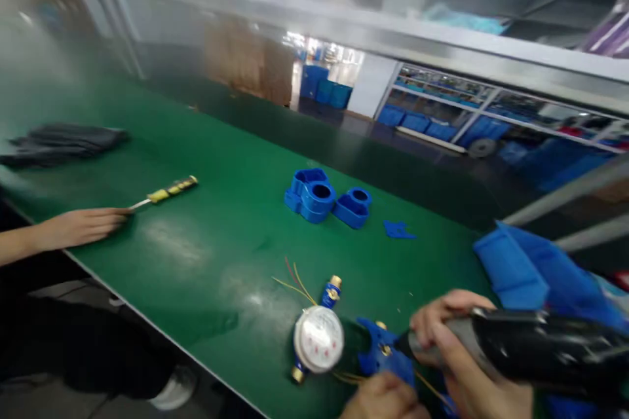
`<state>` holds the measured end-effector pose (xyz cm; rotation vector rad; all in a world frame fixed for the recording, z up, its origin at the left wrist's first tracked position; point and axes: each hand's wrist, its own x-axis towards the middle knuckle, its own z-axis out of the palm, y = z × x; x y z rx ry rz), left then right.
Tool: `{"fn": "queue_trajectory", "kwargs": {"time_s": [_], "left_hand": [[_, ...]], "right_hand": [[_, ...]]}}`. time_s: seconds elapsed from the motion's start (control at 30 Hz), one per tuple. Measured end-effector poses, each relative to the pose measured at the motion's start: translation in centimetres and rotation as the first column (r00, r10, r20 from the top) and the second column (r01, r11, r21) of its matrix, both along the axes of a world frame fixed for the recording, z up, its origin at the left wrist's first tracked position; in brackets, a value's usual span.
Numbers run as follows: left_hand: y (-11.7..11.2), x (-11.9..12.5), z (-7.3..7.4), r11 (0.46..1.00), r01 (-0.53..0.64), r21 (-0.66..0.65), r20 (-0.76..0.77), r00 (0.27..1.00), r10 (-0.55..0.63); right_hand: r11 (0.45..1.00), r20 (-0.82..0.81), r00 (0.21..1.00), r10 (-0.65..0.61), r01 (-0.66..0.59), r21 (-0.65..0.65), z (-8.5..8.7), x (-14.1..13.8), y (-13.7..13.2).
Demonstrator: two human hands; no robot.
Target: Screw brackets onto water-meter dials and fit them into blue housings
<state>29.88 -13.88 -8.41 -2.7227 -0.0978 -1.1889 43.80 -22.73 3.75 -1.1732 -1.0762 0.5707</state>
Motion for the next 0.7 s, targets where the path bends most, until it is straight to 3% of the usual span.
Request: {"fn": "queue_trajectory", "kwargs": {"time_s": [0.07, 0.13, 0.2, 0.4, 0.57, 0.7], "left_hand": [[-5.7, 4.3, -0.7, 0.988, 0.109, -0.114, 0.17, 0.982, -0.088], [-8.4, 6.2, -0.7, 0.963, 0.17, -0.21, 0.356, 0.93, -0.087], [-8.6, 6.5, -0.4, 0.949, 0.199, -0.244, 0.435, 0.897, -0.077], [-7.3, 5.3, 0.2, 0.944, 0.182, -0.274, 0.377, 0.923, -0.068], [-7.9, 5.5, 0.2, 0.941, 0.186, -0.282, 0.37, 0.926, -0.072], [-8.0, 5.6, 0.5, 0.93, 0.186, -0.316, 0.38, 0.923, -0.056]], "right_hand": [[0.999, 0.061, 0.997, 0.036, -0.038, 0.025, -0.3, 0.7, 0.3], [0.993, 0.077, 0.992, 0.101, -0.105, 0.054, -0.6, 1.2, 0.6], [0.99, 0.031, 0.992, 0.122, -0.123, 0.065, -0.7, 1.2, 0.7], [0.999, -0.116, 0.993, 0.023, -0.019, 0.042, -0.3, 0.0, 0.7], [0.984, 0.025, 0.986, 0.166, -0.168, 0.066, -0.7, 1.1, 0.9], [0.989, 0.055, 0.99, 0.132, -0.135, 0.06, -0.8, 0.9, 0.8]]}}
